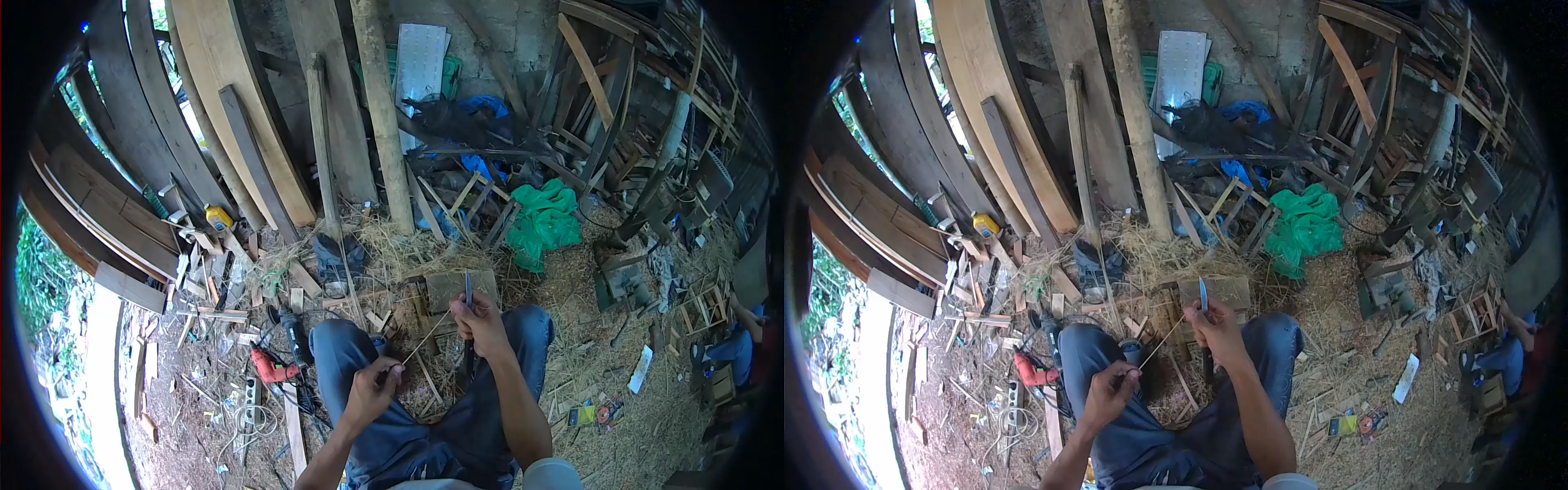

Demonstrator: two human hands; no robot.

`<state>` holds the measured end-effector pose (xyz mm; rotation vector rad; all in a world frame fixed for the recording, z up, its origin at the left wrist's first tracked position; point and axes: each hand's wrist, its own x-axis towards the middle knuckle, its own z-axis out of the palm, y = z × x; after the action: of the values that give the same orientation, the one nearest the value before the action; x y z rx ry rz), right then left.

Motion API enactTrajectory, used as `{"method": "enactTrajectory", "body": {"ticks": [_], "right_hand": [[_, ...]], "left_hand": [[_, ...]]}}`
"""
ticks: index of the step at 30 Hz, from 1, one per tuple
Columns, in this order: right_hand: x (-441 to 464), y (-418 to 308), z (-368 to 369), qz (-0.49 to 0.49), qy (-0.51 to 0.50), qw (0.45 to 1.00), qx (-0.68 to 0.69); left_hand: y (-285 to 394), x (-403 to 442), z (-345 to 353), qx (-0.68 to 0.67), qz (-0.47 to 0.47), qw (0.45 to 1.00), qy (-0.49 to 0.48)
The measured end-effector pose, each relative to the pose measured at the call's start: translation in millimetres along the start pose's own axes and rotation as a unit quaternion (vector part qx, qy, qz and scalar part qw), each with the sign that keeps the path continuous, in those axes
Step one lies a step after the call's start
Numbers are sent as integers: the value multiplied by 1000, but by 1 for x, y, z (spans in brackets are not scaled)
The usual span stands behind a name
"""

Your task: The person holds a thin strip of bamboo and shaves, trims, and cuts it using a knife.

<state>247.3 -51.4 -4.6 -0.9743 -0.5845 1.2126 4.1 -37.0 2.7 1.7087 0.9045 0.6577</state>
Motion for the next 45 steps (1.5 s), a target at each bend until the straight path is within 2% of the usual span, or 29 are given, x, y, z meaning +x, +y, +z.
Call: {"method": "enactTrajectory", "body": {"ticks": [9,12,14,15,17,18,20,23,29,31,37,40,43,45], "right_hand": [[-1,4,8,5,-10,1000,-23],[-4,14,16,9,-27,995,-95],[-7,27,21,0,-74,974,-215],[-8,28,24,1,-77,973,-216],[-12,29,30,-40,-116,954,-274],[-12,28,30,-39,-118,954,-274],[-10,22,27,38,-87,992,-82],[-9,10,19,85,-99,991,-14],[-19,20,33,110,-192,963,-157],[-16,22,33,133,-204,962,-127],[-16,13,33,173,-136,964,-152],[-10,21,21,152,-143,965,-160],[-9,19,19,124,-108,966,-201],[-9,16,17,134,-81,973,-171]], "left_hand": [[7,10,7,5,15,1000,4],[9,16,10,-20,0,1000,-6],[6,18,13,-29,-3,1000,2],[3,20,14,-39,-4,999,7],[-2,20,15,-57,-7,998,13],[-3,19,15,-75,-9,997,16],[-4,18,12,-89,-14,996,18],[-6,18,9,-102,-19,994,25],[-10,20,13,-73,-18,996,42],[-5,19,13,-71,-22,996,44],[-2,12,18,-50,-31,996,64],[3,11,21,-55,-34,995,75],[4,9,23,-47,-31,995,80],[4,9,24,-23,-41,996,80]]}}
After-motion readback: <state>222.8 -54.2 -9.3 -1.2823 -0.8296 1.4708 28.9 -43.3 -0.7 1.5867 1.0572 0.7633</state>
